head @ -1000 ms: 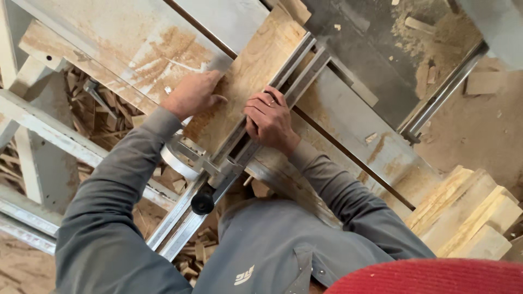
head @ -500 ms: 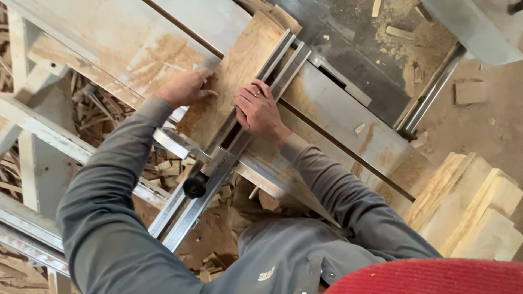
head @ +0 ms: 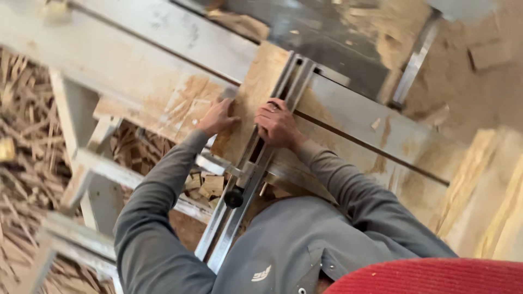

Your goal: The person cuts wooden boards and planks to size on a sliding table saw. They carry boards from a stack, position each board against the saw fence, slide the carriage through the blade to make cuts, and set the cut pieces aside, repeating the process for several boards.

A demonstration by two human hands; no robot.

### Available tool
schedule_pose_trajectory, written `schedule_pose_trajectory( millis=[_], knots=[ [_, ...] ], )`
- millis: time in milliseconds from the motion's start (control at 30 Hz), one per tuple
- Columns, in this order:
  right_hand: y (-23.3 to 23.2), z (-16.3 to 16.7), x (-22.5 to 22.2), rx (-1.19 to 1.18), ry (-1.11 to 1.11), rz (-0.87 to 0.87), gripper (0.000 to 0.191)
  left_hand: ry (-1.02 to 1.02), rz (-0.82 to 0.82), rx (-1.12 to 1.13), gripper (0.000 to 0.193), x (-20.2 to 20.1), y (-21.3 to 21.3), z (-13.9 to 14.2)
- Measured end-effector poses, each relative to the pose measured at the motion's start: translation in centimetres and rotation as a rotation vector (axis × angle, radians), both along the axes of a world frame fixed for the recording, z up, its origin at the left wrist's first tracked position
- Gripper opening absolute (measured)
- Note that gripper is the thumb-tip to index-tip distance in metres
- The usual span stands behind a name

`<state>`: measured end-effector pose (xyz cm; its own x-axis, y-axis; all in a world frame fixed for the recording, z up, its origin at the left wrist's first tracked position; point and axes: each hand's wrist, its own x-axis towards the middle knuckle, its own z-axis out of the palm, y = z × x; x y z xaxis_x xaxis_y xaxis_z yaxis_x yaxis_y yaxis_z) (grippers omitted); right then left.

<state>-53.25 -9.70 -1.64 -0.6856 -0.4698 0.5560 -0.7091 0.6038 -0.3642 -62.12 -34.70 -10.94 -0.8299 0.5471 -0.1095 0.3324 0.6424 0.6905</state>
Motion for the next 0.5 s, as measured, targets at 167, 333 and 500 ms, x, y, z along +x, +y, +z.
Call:
schedule_pose_trajectory(
  millis=[167, 333, 500],
  knots=[
    [0.6, -2.4, 0.4, 0.031, -0.037, -0.012, 0.009, -0.070, -0.011, -0.088, 0.069, -0.1, 0.6, 2.1],
    [0.2, -3.1, 0.3, 0.011, 0.019, -0.017, 0.008, -0.852, 0.276, 0.462, 0.054, -1.1, 2.5, 3.2],
    [1.8, -4.1, 6.1, -0.053, 0.037, -0.257, 0.036, -0.575, 0.106, 0.355, 0.036, -1.5, 3.0, 5.4]
  ],
)
